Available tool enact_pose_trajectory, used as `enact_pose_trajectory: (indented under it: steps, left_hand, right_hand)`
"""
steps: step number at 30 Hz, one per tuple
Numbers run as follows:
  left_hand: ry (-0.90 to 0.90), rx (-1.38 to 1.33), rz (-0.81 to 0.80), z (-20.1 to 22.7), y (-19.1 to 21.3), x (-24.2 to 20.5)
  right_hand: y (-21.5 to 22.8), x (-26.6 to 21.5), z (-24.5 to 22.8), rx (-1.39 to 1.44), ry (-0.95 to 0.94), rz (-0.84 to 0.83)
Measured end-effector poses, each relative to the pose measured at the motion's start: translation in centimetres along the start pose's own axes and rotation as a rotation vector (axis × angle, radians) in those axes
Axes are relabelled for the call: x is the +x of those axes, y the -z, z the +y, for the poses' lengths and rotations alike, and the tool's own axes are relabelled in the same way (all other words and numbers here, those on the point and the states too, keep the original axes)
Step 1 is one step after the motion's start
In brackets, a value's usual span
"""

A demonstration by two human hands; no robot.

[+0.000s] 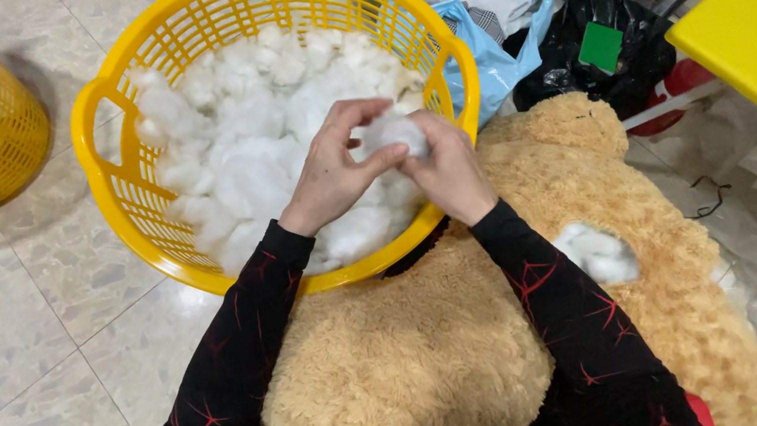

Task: The person repeatedly takes handfuls of white cotton from a yellow basket and stuffs them into a large beige teddy bear resting on their lap. They press and distribute the cotton inside the bear throughout the clip.

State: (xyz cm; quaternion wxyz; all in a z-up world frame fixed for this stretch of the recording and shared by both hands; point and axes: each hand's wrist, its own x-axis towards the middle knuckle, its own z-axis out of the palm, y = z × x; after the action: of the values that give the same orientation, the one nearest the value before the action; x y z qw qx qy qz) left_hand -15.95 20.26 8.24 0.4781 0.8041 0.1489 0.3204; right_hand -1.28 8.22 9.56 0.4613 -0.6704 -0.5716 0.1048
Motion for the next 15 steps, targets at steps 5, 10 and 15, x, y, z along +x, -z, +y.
enact_pose_trajectory:
  steps: [5, 10, 15]
  left_hand:
    - [-0.193, 0.154, -0.073, 3.3, -0.8, 0.3]
    - [0.104, -0.007, -0.411, 4.8, -7.7, 2.2]
    - [-0.158, -0.239, -0.637, 6.8, -20.6, 3.4]
  right_hand:
    - [5.8, -2.0, 1.3, 0.365, -0.185, 0.046]
    - [16.7, -10.3, 1.0, 0.213, -0.331, 0.015]
    - [19.5, -18.4, 3.7, 0.354, -0.556, 0.257]
